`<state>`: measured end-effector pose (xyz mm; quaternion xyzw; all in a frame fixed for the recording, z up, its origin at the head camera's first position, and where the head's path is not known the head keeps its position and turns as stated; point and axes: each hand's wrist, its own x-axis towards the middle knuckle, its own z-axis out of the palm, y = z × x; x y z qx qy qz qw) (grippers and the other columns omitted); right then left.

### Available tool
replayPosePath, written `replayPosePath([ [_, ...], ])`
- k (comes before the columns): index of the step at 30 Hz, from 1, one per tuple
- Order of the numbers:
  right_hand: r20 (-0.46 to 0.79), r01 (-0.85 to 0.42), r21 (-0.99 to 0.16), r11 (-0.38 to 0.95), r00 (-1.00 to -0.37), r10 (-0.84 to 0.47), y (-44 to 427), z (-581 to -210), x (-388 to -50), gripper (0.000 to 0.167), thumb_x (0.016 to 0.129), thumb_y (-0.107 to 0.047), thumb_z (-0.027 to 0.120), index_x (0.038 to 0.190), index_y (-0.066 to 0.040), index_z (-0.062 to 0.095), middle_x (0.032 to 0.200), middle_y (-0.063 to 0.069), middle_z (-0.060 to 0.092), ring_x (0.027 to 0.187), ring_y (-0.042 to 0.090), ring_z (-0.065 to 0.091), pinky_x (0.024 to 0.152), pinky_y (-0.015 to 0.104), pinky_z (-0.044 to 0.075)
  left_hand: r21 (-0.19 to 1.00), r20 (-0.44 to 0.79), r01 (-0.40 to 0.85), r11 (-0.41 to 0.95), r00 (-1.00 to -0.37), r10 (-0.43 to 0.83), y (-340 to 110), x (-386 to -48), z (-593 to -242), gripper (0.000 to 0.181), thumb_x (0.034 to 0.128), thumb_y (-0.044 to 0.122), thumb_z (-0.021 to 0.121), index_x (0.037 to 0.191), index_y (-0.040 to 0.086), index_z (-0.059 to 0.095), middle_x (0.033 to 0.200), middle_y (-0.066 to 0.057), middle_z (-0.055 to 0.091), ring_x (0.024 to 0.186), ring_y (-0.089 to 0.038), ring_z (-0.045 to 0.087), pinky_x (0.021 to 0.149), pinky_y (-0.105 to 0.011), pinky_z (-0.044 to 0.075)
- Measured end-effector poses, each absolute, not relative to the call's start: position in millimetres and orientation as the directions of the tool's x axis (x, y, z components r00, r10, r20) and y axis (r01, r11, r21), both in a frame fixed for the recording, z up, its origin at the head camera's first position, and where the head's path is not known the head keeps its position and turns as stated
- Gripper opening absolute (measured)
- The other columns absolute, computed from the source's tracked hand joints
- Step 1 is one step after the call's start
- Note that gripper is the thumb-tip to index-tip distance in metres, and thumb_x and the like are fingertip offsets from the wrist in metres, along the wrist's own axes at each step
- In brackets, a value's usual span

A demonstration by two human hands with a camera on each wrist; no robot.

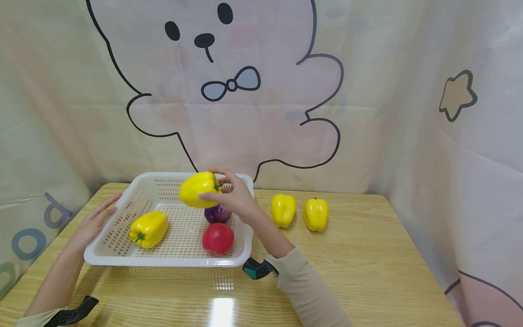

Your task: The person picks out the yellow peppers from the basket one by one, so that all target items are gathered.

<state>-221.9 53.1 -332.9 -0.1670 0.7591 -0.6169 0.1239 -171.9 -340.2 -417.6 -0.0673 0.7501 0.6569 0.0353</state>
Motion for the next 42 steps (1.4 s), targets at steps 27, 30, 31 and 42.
replayPosePath([
  [27, -0.019, -0.046, -0.988, 0.149, -0.912, -0.409, 81.0, -335.5, -212.8, 0.066, 0.095, -0.020, 0.078, 0.154, -0.028, 0.051, 0.151, 0.015, 0.046, 0.123, 0.035, 0.065, 0.105, 0.049, 0.056, 0.986, -0.118, -0.122, 0.114, -0.992, -0.036, -341.8, -171.8, -419.0, 0.061, 0.1138, 0.037, 0.048, 0.170, 0.026, 0.025, 0.106, 0.028, 0.066, 0.091, 0.000, 0.069, 0.075, -0.023, 0.061],
  [30, -0.021, -0.040, -0.989, 0.141, -0.915, -0.402, 83.0, -335.6, -211.5, 0.066, 0.095, -0.018, 0.078, 0.154, -0.027, 0.051, 0.152, 0.014, 0.045, 0.121, 0.036, 0.066, 0.103, 0.047, 0.057, 0.986, -0.118, -0.121, 0.118, -0.992, -0.035, -341.7, -171.3, -418.4, 0.061, 0.1139, 0.037, 0.047, 0.170, 0.026, 0.024, 0.106, 0.028, 0.066, 0.091, -0.001, 0.070, 0.074, -0.024, 0.061],
  [31, -0.017, -0.042, -0.990, 0.136, -0.915, -0.402, 83.4, -335.5, -211.2, 0.066, 0.095, -0.018, 0.078, 0.155, -0.026, 0.051, 0.152, 0.015, 0.045, 0.120, 0.036, 0.067, 0.103, 0.047, 0.058, 0.985, -0.117, -0.120, 0.125, -0.993, -0.033, -341.8, -171.2, -418.3, 0.062, 0.1140, 0.037, 0.047, 0.170, 0.026, 0.024, 0.106, 0.028, 0.066, 0.091, -0.001, 0.070, 0.075, -0.024, 0.062],
  [42, -0.035, -0.003, -0.995, 0.098, -0.921, -0.389, 94.0, -336.8, -207.2, 0.070, 0.097, -0.012, 0.075, 0.159, -0.021, 0.043, 0.155, 0.020, 0.041, 0.122, 0.035, 0.067, 0.099, 0.046, 0.059, 0.983, -0.118, -0.122, 0.141, -0.992, -0.034, -341.6, -171.0, -416.6, 0.064, 0.1131, 0.042, 0.048, 0.170, 0.025, 0.023, 0.107, 0.029, 0.065, 0.092, 0.000, 0.070, 0.075, -0.025, 0.062],
])
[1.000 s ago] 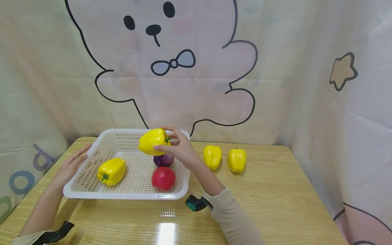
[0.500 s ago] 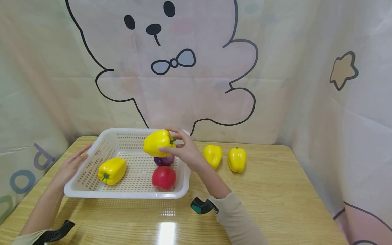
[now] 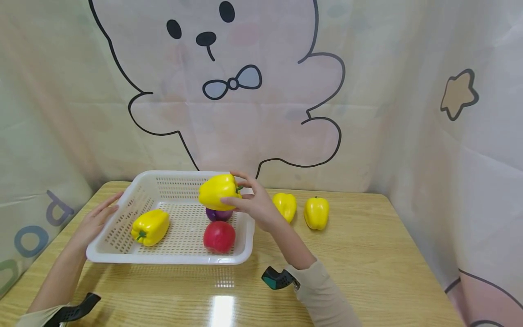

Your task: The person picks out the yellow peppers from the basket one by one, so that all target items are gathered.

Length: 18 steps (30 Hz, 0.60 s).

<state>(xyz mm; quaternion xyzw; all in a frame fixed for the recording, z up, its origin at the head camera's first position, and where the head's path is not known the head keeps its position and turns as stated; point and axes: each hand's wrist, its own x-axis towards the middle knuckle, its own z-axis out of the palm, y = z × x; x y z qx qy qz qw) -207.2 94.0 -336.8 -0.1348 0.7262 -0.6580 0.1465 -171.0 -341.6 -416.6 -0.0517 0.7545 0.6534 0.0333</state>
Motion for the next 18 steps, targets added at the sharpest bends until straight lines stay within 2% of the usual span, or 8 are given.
replayPosePath([
  [10, -0.037, 0.000, -0.995, 0.098, -0.928, -0.370, 107.0, -339.7, -202.4, 0.065, 0.099, -0.012, 0.074, 0.157, -0.012, 0.043, 0.160, 0.020, 0.040, 0.128, 0.036, 0.064, 0.104, 0.045, 0.056, 0.980, -0.119, -0.124, 0.154, -0.992, -0.038, -341.3, -170.4, -416.9, 0.065, 0.1131, 0.043, 0.047, 0.170, 0.024, 0.022, 0.106, 0.030, 0.065, 0.092, 0.000, 0.071, 0.076, -0.025, 0.062],
  [18, -0.046, 0.022, -0.997, 0.069, -0.933, -0.358, 117.4, -341.2, -199.5, 0.066, 0.099, -0.010, 0.071, 0.158, -0.008, 0.041, 0.160, 0.021, 0.039, 0.123, 0.030, 0.066, 0.104, 0.041, 0.056, 0.976, -0.120, -0.126, 0.176, -0.992, -0.043, -341.9, -171.7, -419.0, 0.064, 0.1139, 0.040, 0.046, 0.170, 0.023, 0.022, 0.104, 0.029, 0.064, 0.091, 0.000, 0.070, 0.075, -0.025, 0.061],
])
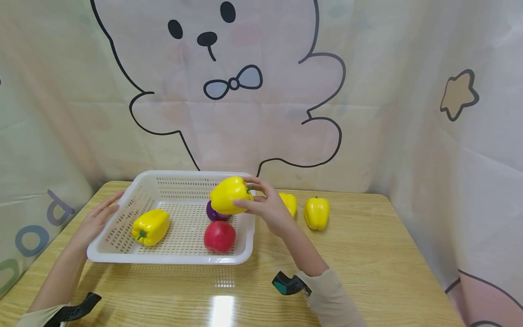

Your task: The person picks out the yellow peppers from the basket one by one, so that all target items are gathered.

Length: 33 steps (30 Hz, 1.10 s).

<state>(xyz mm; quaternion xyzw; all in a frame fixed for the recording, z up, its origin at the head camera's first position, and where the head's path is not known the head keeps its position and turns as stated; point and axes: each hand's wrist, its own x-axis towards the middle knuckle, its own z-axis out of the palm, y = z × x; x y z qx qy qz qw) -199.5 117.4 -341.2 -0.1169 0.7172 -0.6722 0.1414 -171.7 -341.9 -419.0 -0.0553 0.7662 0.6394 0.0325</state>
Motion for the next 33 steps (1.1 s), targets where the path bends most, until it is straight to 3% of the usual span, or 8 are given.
replayPosePath([
  [4, -0.044, 0.027, -0.998, 0.055, -0.936, -0.351, 122.2, -342.1, -198.6, 0.066, 0.099, -0.009, 0.071, 0.158, -0.007, 0.041, 0.160, 0.021, 0.037, 0.120, 0.028, 0.066, 0.102, 0.039, 0.058, 0.969, -0.122, -0.130, 0.212, -0.991, -0.050, -341.5, -172.0, -419.4, 0.064, 0.1144, 0.040, 0.044, 0.170, 0.020, 0.019, 0.104, 0.031, 0.063, 0.091, 0.001, 0.069, 0.076, -0.025, 0.061],
  [27, -0.046, 0.029, -0.998, 0.057, -0.944, -0.328, 147.0, -345.8, -192.6, 0.065, 0.100, -0.010, 0.069, 0.158, -0.008, 0.040, 0.159, 0.020, 0.038, 0.121, 0.030, 0.062, 0.100, 0.035, 0.059, 0.983, -0.135, -0.139, 0.122, -0.990, -0.041, -340.5, -172.5, -418.2, 0.063, 0.1142, 0.037, 0.046, 0.170, 0.022, 0.022, 0.105, 0.029, 0.067, 0.090, -0.001, 0.071, 0.075, -0.024, 0.061],
  [33, -0.033, 0.027, -0.999, 0.022, -0.946, -0.322, 151.7, -347.8, -190.7, 0.061, 0.100, -0.007, 0.067, 0.156, -0.005, 0.041, 0.155, 0.021, 0.040, 0.120, 0.028, 0.062, 0.101, 0.033, 0.058, 0.992, -0.089, -0.091, 0.091, -0.996, -0.020, -341.7, -171.4, -419.5, 0.059, 0.1144, 0.034, 0.047, 0.169, 0.025, 0.027, 0.108, 0.025, 0.068, 0.092, -0.002, 0.071, 0.074, -0.025, 0.062],
])
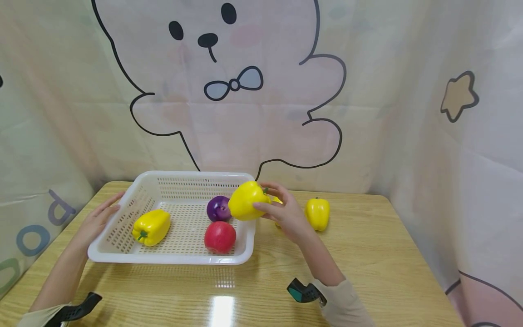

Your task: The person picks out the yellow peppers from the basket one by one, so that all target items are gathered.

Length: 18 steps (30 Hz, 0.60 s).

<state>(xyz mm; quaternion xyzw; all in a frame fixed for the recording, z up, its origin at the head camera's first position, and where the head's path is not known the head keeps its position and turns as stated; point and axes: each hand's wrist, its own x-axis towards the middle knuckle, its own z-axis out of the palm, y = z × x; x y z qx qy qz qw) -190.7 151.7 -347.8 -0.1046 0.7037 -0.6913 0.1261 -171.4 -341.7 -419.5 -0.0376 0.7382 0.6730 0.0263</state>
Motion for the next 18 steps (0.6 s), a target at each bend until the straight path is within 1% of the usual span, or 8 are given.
replayPosePath([
  [4, -0.032, 0.031, -0.999, 0.007, -0.948, -0.315, 154.8, -348.5, -188.8, 0.060, 0.100, -0.006, 0.066, 0.154, -0.003, 0.041, 0.154, 0.022, 0.040, 0.120, 0.027, 0.062, 0.100, 0.031, 0.058, 0.996, -0.067, -0.067, 0.055, -0.998, -0.009, -342.3, -171.1, -419.4, 0.057, 0.1140, 0.034, 0.049, 0.168, 0.026, 0.031, 0.109, 0.023, 0.070, 0.093, -0.003, 0.071, 0.075, -0.025, 0.062],
  [8, -0.051, 0.049, -0.999, 0.014, -0.953, -0.299, 157.9, -347.8, -186.6, 0.063, 0.101, -0.007, 0.066, 0.156, -0.002, 0.036, 0.156, 0.022, 0.041, 0.121, 0.025, 0.061, 0.100, 0.028, 0.057, 0.997, -0.070, -0.070, 0.045, -0.998, -0.009, -342.6, -171.4, -419.3, 0.058, 0.1137, 0.034, 0.049, 0.168, 0.027, 0.031, 0.109, 0.022, 0.070, 0.092, -0.004, 0.072, 0.074, -0.025, 0.062],
  [11, -0.061, 0.056, -0.998, 0.024, -0.957, -0.284, 160.3, -347.4, -185.3, 0.064, 0.102, -0.009, 0.066, 0.157, -0.004, 0.034, 0.158, 0.021, 0.042, 0.122, 0.024, 0.061, 0.101, 0.027, 0.056, 0.996, -0.075, -0.075, 0.043, -0.997, -0.004, -342.8, -171.2, -419.3, 0.058, 0.1138, 0.035, 0.049, 0.168, 0.027, 0.030, 0.109, 0.022, 0.070, 0.093, -0.004, 0.072, 0.074, -0.026, 0.062],
  [15, -0.054, 0.052, -0.999, 0.013, -0.958, -0.282, 163.7, -347.6, -183.6, 0.060, 0.103, -0.008, 0.065, 0.155, -0.005, 0.036, 0.159, 0.022, 0.042, 0.123, 0.023, 0.061, 0.102, 0.027, 0.055, 0.996, -0.078, -0.078, 0.040, -0.997, -0.001, -342.9, -171.0, -419.1, 0.058, 0.1138, 0.035, 0.049, 0.168, 0.027, 0.030, 0.110, 0.022, 0.070, 0.093, -0.004, 0.072, 0.075, -0.026, 0.062],
  [18, -0.042, 0.044, -0.999, 0.001, -0.958, -0.284, 166.4, -348.4, -182.2, 0.058, 0.104, -0.007, 0.063, 0.155, -0.004, 0.035, 0.158, 0.023, 0.042, 0.123, 0.022, 0.061, 0.102, 0.026, 0.055, 0.996, -0.076, -0.076, 0.040, -0.997, -0.002, -342.7, -171.0, -418.9, 0.058, 0.1138, 0.035, 0.049, 0.168, 0.028, 0.031, 0.110, 0.023, 0.070, 0.093, -0.004, 0.072, 0.075, -0.026, 0.062],
])
